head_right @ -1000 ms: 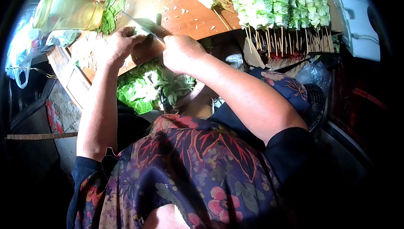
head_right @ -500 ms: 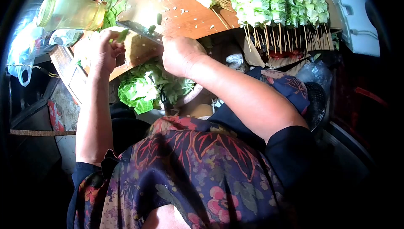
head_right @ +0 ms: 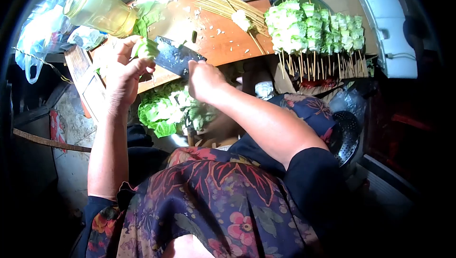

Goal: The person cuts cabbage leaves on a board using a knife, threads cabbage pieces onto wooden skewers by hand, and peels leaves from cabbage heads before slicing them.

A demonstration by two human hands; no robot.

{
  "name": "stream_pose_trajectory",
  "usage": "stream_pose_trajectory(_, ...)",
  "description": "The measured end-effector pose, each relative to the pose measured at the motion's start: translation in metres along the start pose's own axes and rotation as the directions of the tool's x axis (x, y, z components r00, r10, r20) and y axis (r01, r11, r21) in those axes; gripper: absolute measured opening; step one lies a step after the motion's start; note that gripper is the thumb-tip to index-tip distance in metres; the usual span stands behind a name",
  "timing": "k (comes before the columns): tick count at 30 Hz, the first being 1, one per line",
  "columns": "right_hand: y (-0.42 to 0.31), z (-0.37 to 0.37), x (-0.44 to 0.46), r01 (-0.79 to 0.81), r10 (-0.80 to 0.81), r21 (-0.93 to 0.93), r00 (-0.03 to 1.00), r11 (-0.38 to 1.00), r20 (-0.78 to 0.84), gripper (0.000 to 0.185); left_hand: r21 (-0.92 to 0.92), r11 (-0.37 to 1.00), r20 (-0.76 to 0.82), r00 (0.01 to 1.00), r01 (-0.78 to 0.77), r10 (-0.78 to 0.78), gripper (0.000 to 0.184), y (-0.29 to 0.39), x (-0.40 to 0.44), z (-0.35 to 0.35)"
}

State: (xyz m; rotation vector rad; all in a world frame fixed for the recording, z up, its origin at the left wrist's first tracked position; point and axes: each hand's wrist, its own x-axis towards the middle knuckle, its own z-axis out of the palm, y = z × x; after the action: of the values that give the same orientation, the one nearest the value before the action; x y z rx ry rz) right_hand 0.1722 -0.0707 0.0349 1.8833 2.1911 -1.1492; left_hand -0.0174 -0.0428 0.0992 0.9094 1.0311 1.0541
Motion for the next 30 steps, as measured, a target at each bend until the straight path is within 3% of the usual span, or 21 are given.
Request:
stream_pose_trajectory(2,-0.007,-0.013,0.0,0.107,-0.075,0.089,0.949,0.99,-0.305,0.027,0.083,0.996,0.027,1.0,-0.01,0.008,0.042,-0.002,-0.002,0.005)
stream_pose_trajectory(4,-0.01,-0.034,0.006,0.258,-0.094,0.423,0.924,0.868,-0.371,0.023,0.124,0.992,0.07,0.998,-0.003,-0.005,0.042,-0.006,-0.004,0.009)
stream_pose_trajectory(6,-0.019,-0.056,-0.003,0.307,-0.065,0.643,0.926,0.702,-0.371,0.025,0.13,0.99,0.08,0.995,0.052,-0.063,0.045,-0.009,-0.002,0.011)
stream_pose_trajectory(8,-0.021,-0.062,-0.01,0.308,-0.077,0.636,0.928,0.708,-0.364,0.025,0.388,0.918,0.108,0.986,0.079,-0.131,0.047,-0.013,-0.002,0.011)
stream_pose_trajectory(10,-0.023,-0.058,-0.015,0.39,-0.21,0.358,0.869,0.848,-0.449,0.025,0.387,0.921,0.113,0.99,0.032,-0.082,0.05,-0.016,-0.004,0.017)
stream_pose_trajectory(13,-0.019,-0.052,-0.016,0.445,-0.243,0.315,0.822,0.838,-0.515,0.021,0.385,0.923,0.191,0.976,0.028,-0.109,0.052,-0.021,-0.004,0.019)
stream_pose_trajectory(16,-0.019,-0.055,-0.019,0.477,-0.289,0.212,0.769,0.853,-0.57,0.017,0.197,0.959,0.178,0.954,0.204,-0.239,0.049,-0.018,-0.005,0.02)
stream_pose_trajectory(18,-0.019,-0.056,-0.019,0.509,-0.325,0.17,0.736,0.844,-0.594,0.016,0.202,0.942,0.162,0.939,0.269,-0.303,0.045,-0.015,-0.005,0.02)
stream_pose_trajectory(21,-0.018,-0.056,-0.015,0.521,-0.251,0.244,0.705,0.818,-0.664,0.014,0.255,0.923,0.217,0.913,0.288,-0.345,0.039,-0.016,-0.004,0.02)
stream_pose_trajectory(23,-0.016,-0.059,-0.012,0.451,-0.098,0.53,0.82,0.718,-0.565,0.015,0.083,0.927,0.247,0.893,0.367,-0.376,0.032,-0.017,-0.006,0.022)
stream_pose_trajectory(24,-0.015,-0.061,-0.012,0.398,-0.033,0.655,0.868,0.642,-0.495,0.016,0.084,0.926,0.248,0.893,0.367,-0.376,0.032,-0.018,-0.005,0.022)
stream_pose_trajectory(27,-0.019,-0.066,-0.017,0.402,-0.034,0.699,0.879,0.591,-0.477,0.015,-0.123,0.94,0.181,0.939,0.318,-0.293,0.021,-0.021,-0.001,0.016)
stream_pose_trajectory(30,-0.024,-0.068,-0.022,0.36,-0.035,0.764,0.913,0.535,-0.406,0.016,-0.216,0.931,0.114,0.955,0.294,-0.275,0.018,-0.025,0.006,0.011)
